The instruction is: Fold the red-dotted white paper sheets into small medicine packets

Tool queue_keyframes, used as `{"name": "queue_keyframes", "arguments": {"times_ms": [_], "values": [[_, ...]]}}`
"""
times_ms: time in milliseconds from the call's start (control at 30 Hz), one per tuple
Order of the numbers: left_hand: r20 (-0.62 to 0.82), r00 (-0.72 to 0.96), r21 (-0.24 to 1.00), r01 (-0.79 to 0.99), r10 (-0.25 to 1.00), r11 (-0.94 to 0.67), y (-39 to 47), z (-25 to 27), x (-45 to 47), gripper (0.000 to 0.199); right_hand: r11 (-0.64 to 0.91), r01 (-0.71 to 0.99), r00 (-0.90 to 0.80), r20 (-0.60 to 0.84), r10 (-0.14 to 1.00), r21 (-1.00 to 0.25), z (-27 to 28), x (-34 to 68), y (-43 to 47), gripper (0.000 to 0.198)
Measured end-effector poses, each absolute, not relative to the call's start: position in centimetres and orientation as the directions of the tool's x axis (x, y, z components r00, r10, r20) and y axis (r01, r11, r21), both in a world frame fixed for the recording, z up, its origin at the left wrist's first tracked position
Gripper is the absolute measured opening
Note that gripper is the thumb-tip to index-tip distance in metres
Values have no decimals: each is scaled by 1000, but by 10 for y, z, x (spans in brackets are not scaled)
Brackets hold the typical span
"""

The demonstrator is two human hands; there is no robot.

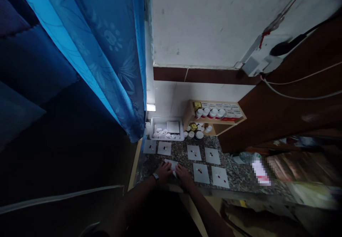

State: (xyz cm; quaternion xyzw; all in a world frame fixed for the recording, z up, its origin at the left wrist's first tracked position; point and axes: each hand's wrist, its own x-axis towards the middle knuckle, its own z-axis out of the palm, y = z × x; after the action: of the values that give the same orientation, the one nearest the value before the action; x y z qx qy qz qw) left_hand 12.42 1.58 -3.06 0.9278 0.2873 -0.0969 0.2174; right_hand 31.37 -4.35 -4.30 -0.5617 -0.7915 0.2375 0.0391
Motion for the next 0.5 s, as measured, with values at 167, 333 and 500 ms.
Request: {"name": "queue_keyframes", "arguments": {"times_ms": [167,333,500], "values": [[-232,849,297,526,474,-797,18,-28,128,39,229,873,-355,-240,903,-430,-36,311,-31,41],[-166,879,295,477,447,-828,3,-37,142,25,187,900,-327,-325,887,-393,-29,306,-21,31],[-161,923,310,382,348,-871,1,-42,143,19,177,902,-329,-362,872,-394,-26,307,-17,30]]}}
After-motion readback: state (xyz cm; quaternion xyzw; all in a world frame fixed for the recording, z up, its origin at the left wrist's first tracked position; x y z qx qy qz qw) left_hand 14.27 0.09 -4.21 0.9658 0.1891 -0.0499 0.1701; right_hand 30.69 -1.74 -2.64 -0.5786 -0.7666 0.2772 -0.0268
